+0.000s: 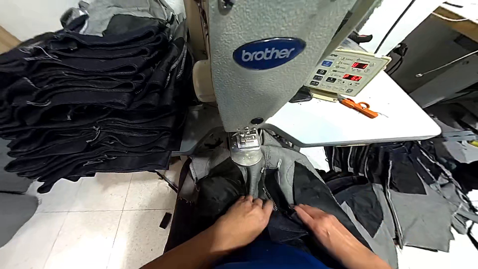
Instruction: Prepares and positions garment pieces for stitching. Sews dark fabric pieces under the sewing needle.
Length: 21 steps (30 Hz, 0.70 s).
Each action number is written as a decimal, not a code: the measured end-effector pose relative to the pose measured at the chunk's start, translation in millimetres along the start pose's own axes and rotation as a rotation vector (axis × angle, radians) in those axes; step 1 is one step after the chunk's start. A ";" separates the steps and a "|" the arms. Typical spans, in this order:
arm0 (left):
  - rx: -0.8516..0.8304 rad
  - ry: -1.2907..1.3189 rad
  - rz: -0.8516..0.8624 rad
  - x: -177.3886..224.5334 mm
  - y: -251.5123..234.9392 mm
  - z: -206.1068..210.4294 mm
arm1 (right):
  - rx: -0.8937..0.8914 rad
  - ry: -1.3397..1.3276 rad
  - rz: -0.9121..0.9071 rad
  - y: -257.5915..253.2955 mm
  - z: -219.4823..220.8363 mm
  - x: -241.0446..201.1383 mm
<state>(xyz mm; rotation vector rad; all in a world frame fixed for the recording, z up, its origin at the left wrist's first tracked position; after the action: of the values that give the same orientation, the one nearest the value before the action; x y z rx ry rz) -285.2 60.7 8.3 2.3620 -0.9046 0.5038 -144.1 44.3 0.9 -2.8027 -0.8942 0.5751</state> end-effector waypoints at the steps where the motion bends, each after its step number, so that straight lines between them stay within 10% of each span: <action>1: 0.002 0.051 -0.031 -6.4 3.9 -12.2 | -0.007 -0.071 0.091 -3.2 -7.2 12.0; 6: 0.344 0.539 -0.156 -56.9 32.5 -82.5 | 0.166 -0.286 0.225 -15.8 -67.5 51.5; 13: 0.117 0.161 -0.123 2.2 9.0 -78.5 | 0.185 0.183 -0.279 -22.8 -77.2 -63.3; 21: 0.000 0.144 -0.031 14.5 4.9 -21.3 | 0.245 0.090 -0.294 -25.3 -34.1 -50.0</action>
<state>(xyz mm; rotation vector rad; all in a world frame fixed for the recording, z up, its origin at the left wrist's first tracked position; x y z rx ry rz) -281.5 63.6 34.1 2.3022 -0.8012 0.6524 -181.3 35.1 54.1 -2.4024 -1.1074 0.4728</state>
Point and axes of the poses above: each hand's wrist, its own y-axis away from the middle knuckle, its own z-axis out of the palm, x = y × z, the point moved 9 cm from there along -y, towards the middle knuckle, and after that the axes turned 2 degrees about z, right-handed, at the moved point
